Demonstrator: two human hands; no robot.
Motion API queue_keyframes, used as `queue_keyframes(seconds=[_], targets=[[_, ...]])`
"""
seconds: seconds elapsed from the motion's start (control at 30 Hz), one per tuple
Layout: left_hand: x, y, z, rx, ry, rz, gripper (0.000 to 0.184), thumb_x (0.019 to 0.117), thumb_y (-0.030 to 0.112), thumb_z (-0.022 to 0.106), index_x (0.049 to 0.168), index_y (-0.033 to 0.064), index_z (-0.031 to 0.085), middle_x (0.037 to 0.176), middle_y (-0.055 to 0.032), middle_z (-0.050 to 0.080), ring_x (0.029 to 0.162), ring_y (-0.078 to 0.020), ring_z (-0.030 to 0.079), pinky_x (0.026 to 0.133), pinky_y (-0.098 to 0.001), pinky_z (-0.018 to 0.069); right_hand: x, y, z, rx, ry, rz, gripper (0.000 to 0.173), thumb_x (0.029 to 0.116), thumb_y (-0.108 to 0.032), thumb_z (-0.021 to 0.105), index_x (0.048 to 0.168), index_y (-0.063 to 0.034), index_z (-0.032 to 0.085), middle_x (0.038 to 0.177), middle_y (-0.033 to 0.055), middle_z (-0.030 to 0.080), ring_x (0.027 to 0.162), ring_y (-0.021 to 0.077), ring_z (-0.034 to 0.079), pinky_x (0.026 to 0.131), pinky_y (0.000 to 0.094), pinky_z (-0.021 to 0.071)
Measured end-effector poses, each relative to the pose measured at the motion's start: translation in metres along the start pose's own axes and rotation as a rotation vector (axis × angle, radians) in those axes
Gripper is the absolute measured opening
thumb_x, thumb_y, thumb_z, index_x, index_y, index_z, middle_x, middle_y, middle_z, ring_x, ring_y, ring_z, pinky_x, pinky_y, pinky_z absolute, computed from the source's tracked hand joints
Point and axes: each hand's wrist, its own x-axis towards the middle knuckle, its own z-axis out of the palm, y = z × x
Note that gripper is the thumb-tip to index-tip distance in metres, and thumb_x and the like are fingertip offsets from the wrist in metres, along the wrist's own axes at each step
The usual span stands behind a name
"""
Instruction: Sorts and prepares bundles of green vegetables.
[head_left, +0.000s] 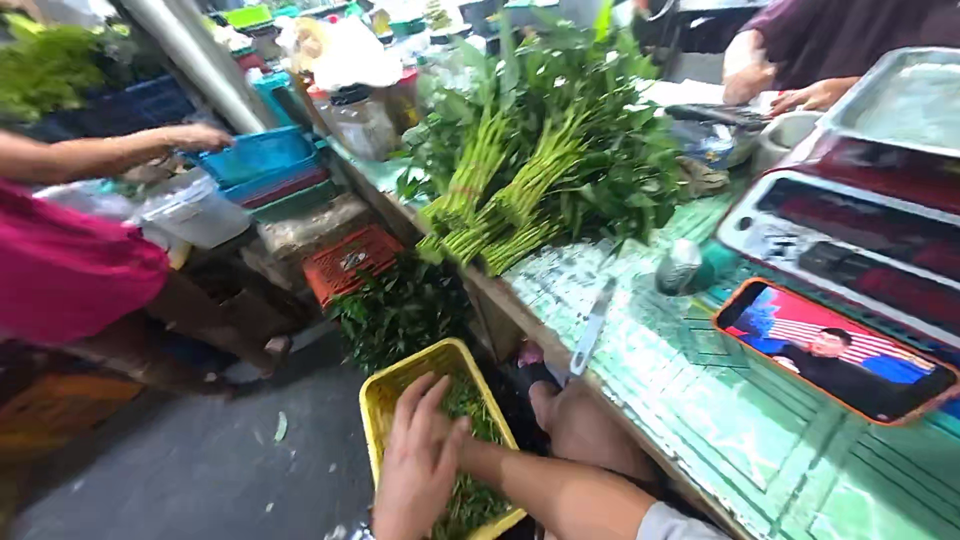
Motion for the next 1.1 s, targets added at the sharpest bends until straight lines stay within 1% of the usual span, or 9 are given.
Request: queue_keyframes(seconds=[0.03, 0.07, 0.2, 0.27, 0.4, 0.57, 0.8, 0.93, 1.1], targets=[[-0.016, -0.011, -0.018, 0.023, -0.002, -0.053, 0.052, 0.0995, 0.043, 0.059, 0.141, 0.012, 0.06, 0.152, -0.0179, 0.047, 0.115, -0.0245, 0.065, 0.085, -0.0412, 0.0606, 0.009, 0.016, -0.001, -0.108, 0.046, -0.019, 0.027, 0.0953, -0.007, 0.064, 0.117, 0.0097, 0.067, 0.112, 0.0222, 0.07, 0.106, 0.0253, 0.067, 0.097, 0.0409, 0.0532], [-0.035, -0.018, -0.039, 0.069, -0.004, -0.129, 0.049, 0.0986, 0.039, 0.062, 0.139, 0.0109, 0.061, 0.152, -0.0193, 0.047, 0.116, -0.0265, 0.065, 0.088, -0.0424, 0.0598, 0.014, 0.023, -0.001, -0.229, 0.003, 0.043, 0.024, 0.0948, -0.01, 0.067, 0.113, 0.0045, 0.071, 0.111, 0.0206, 0.071, 0.105, 0.0276, 0.068, 0.096, 0.0449, 0.0549], [-0.114, -0.028, -0.155, 0.404, 0.108, -0.433, 0.047, 0.0995, 0.038, 0.065, 0.137, 0.0098, 0.063, 0.152, -0.0197, 0.047, 0.132, -0.0314, 0.055, 0.105, -0.0481, 0.0515, 0.014, 0.027, 0.005, -0.791, -0.382, 0.126, 0.037, 0.1001, -0.032, 0.063, 0.13, -0.01, 0.068, 0.136, 0.0189, 0.061, 0.127, 0.0374, 0.059, 0.106, 0.0609, 0.0472], [-0.163, -0.022, -0.222, 0.536, 0.266, -0.565, 0.048, 0.102, 0.04, 0.06, 0.139, 0.01, 0.061, 0.151, -0.018, 0.049, 0.131, -0.0278, 0.056, 0.099, -0.0439, 0.0544, 0.011, 0.041, 0.014, -0.914, -0.528, 0.027, 0.039, 0.1004, -0.032, 0.064, 0.131, -0.0078, 0.067, 0.137, 0.0241, 0.059, 0.124, 0.0453, 0.059, 0.102, 0.069, 0.046], [-0.265, -0.004, -0.295, 0.569, 0.76, -0.889, 0.047, 0.1054, 0.039, 0.051, 0.142, 0.0091, 0.056, 0.138, -0.0135, 0.06, 0.112, -0.0197, 0.067, 0.093, -0.0414, 0.057, 0.004, 0.041, 0.021, -0.919, -0.627, 0.024, 0.04, 0.1004, -0.034, 0.066, 0.131, -0.0084, 0.066, 0.136, 0.0234, 0.059, 0.116, 0.0433, 0.063, 0.099, 0.0667, 0.0485], [-0.34, -0.047, -0.236, 0.158, 1.016, -1.263, 0.046, 0.1073, 0.026, 0.048, 0.146, 0.0018, 0.046, 0.126, -0.0219, 0.063, 0.102, -0.0312, 0.069, 0.084, -0.0527, 0.0587, 0.007, 0.049, 0.016, -0.988, -0.606, 0.063, 0.039, 0.1001, -0.031, 0.068, 0.131, -0.0086, 0.067, 0.134, 0.022, 0.061, 0.112, 0.0415, 0.065, 0.097, 0.0648, 0.0504], [-0.397, -0.16, -0.121, 0.004, 0.907, -1.96, 0.089, 0.0904, 0.034, 0.071, 0.155, -0.0054, 0.025, 0.15, -0.0387, 0.035, 0.131, -0.0537, 0.047, 0.103, -0.0662, 0.0445, -0.001, 0.057, 0.002, -1.003, -0.54, 0.129, 0.035, 0.1001, -0.025, 0.068, 0.13, -0.0065, 0.067, 0.129, 0.023, 0.064, 0.101, 0.0384, 0.068, 0.09, 0.0609, 0.0528], [-0.411, -0.181, -0.112, -0.114, 0.872, -2.114, 0.076, 0.0926, 0.034, 0.07, 0.144, -0.0124, 0.04, 0.141, -0.0347, 0.049, 0.13, -0.0457, 0.052, 0.105, -0.0589, 0.0445, -0.001, 0.061, -0.002, -1.043, -0.543, 0.182, 0.036, 0.0996, -0.025, 0.069, 0.13, -0.0061, 0.067, 0.128, 0.023, 0.064, 0.102, 0.038, 0.067, 0.091, 0.0599, 0.0528], [-0.436, -0.183, -0.109, -0.23, 0.974, -2.059, 0.059, 0.0786, 0.032, 0.083, 0.118, -0.0078, 0.064, 0.119, -0.0288, 0.064, 0.108, -0.0428, 0.062, 0.089, -0.0628, 0.0497, 0.002, 0.058, 0.002, -1.031, -0.544, 0.172, 0.035, 0.0994, -0.025, 0.069, 0.13, -0.0077, 0.067, 0.128, 0.0214, 0.063, 0.101, 0.0375, 0.067, 0.09, 0.0597, 0.053]])
